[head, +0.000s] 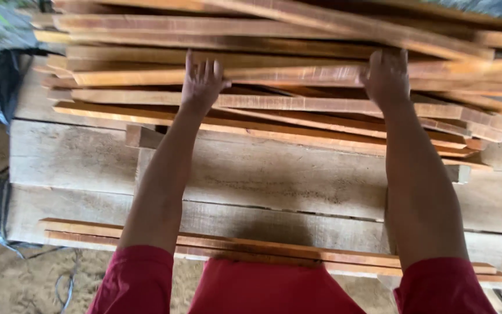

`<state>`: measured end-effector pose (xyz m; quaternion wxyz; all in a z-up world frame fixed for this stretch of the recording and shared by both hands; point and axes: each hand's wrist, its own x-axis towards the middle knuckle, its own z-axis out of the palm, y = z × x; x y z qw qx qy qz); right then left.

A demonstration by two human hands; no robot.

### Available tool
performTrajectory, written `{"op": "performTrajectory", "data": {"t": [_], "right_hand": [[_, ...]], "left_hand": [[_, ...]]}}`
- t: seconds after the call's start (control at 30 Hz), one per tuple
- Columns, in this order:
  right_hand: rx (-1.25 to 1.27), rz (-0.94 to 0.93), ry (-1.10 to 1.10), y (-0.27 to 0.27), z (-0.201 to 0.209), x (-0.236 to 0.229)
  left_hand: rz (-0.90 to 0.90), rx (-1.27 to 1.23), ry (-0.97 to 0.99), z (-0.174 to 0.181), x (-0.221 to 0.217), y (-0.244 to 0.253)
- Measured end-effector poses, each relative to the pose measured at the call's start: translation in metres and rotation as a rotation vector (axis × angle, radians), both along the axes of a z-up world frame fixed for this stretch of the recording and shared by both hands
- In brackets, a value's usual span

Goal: Sorting and arranging thin wooden slats on a workbench in a workshop.

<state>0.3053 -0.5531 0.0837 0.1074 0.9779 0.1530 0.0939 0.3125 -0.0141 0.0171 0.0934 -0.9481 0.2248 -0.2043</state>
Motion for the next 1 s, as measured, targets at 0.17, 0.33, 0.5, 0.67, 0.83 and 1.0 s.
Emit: {"op": "performTrajectory", "data": {"t": [0.17,0.33,0.5,0.67,0.83,1.0], "right_hand": [[-0.026,0.231,-0.320,0.009,0.021,-0.056],[0.011,0.289,-0.399,0.018,0.043,-0.106],[0.094,0.334,-0.430,0.030,0.066,-0.151],[0.205,0.348,-0.452,0.028,0.086,-0.187],[0.166,0.292,-0.628,0.027,0.126,-0.219],[0.063,0.286,-0.618,0.017,0.130,-0.240]], "left_hand": [[-0.135,-0.102,-0.214,0.066,-0.028,0.020],[-0.293,-0.175,-0.221,0.151,-0.071,0.035],[-0.294,-0.247,-0.333,0.201,-0.120,0.038],[-0.349,-0.284,-0.345,0.228,-0.150,0.049],[-0.368,-0.311,-0.332,0.228,-0.180,0.047],[-0.303,-0.390,-0.267,0.197,-0.201,0.047]]}}
